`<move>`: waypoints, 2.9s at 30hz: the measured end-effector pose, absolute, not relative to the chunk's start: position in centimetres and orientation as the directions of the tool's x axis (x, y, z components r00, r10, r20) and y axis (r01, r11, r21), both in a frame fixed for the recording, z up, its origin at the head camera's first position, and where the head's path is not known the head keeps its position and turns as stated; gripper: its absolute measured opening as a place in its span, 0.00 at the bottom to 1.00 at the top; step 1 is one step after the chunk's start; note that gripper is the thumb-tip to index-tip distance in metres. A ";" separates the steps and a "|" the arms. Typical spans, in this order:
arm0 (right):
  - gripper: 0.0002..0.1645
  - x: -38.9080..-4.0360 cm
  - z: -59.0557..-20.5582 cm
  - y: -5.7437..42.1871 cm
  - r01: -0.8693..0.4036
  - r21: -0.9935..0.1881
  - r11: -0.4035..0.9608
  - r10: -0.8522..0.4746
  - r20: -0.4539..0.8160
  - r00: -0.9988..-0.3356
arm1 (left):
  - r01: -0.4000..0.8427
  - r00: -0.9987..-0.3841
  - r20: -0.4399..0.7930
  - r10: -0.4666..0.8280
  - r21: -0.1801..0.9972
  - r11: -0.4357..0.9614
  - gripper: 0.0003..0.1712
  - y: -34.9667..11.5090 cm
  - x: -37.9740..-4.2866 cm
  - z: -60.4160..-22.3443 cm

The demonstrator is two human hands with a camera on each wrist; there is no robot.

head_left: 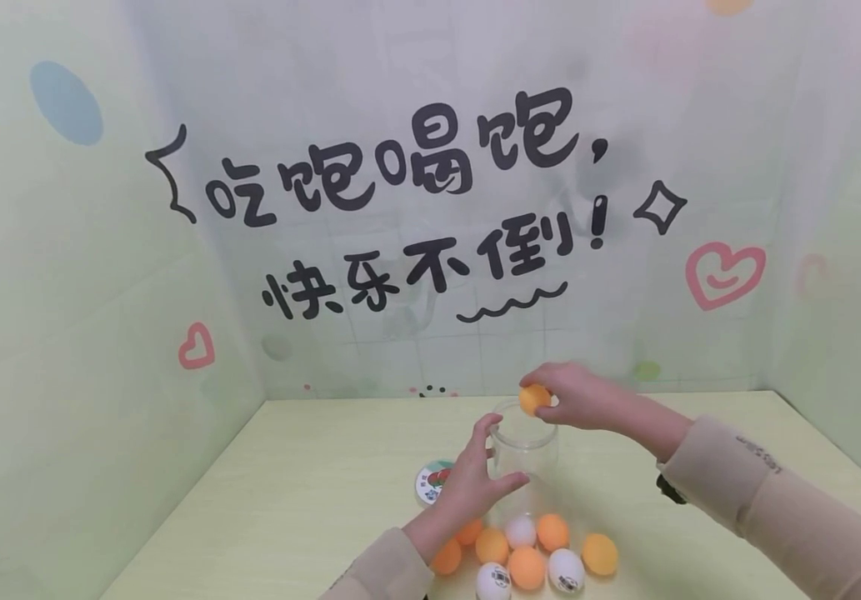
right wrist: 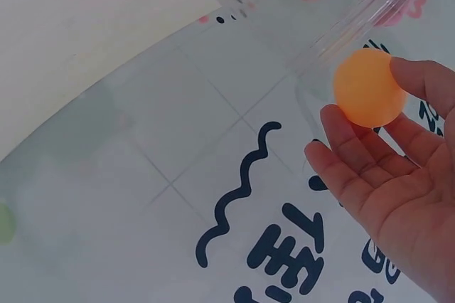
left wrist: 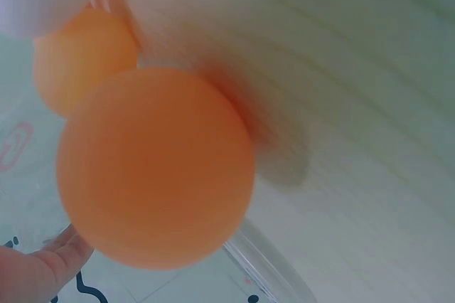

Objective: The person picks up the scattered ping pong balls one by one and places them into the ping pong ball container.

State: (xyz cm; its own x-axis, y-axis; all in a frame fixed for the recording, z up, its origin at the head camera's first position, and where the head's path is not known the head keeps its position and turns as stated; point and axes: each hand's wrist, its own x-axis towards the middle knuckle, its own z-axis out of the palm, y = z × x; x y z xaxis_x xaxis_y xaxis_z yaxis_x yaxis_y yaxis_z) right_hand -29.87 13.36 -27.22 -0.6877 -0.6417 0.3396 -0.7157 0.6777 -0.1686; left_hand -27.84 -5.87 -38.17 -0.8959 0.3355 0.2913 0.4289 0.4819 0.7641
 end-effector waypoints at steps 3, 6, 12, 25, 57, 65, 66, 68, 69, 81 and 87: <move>0.18 -29.8 -27.4 12.9 -0.711 -0.160 0.685 -0.639 0.336 -0.692 | 0.429 -0.896 0.291 0.335 0.761 0.486 0.44 -5.9 -27.9 -38.2; 0.18 -29.8 -27.6 12.6 -0.704 -0.155 0.693 -0.638 0.324 -0.699 | 0.429 -0.896 0.291 0.335 0.759 0.490 0.44 -5.9 -27.8 -38.3; 0.19 -29.7 -27.8 12.2 -0.695 -0.175 0.698 -0.640 0.284 -0.714 | 0.432 -0.895 0.293 0.335 0.753 0.496 0.45 -5.8 -27.7 -38.3; 0.18 -29.6 -28.1 12.1 -0.707 -0.145 0.692 -0.661 0.267 -0.702 | 0.437 -0.893 0.296 0.338 0.750 0.498 0.44 -5.9 -27.8 -38.3; 0.18 -28.3 -27.3 15.0 -0.701 -0.212 0.680 -0.627 0.328 -0.707 | 0.432 -0.893 0.292 0.343 0.767 0.474 0.45 -6.2 -27.9 -38.4; 0.20 -26.7 -28.6 16.5 -0.682 -0.267 0.681 -0.597 0.337 -0.728 | 0.438 -0.890 0.295 0.347 0.764 0.474 0.45 -6.2 -27.9 -38.4; 0.20 -26.5 -28.8 16.6 -0.682 -0.277 0.677 -0.596 0.336 -0.729 | 0.437 -0.890 0.295 0.347 0.764 0.474 0.45 -6.2 -27.9 -38.4; 0.20 -26.2 -29.2 16.9 -0.675 -0.300 0.675 -0.591 0.327 -0.737 | 0.431 -0.893 0.290 0.344 0.767 0.474 0.45 -6.1 -27.9 -38.3; 0.20 -26.0 -29.5 16.9 -0.668 -0.314 0.674 -0.590 0.316 -0.743 | 0.428 -0.895 0.286 0.342 0.769 0.476 0.45 -6.1 -27.8 -38.3; 0.19 -24.3 -33.5 17.2 -0.671 -0.417 0.613 -0.670 0.176 -0.721 | 0.407 -0.903 0.262 0.341 0.773 0.486 0.46 -6.0 -27.9 -38.4; 0.23 -24.0 -35.0 18.0 -0.626 -0.474 0.619 -0.684 0.067 -0.727 | 0.423 -0.897 0.277 0.343 0.762 0.491 0.46 -6.0 -28.0 -38.5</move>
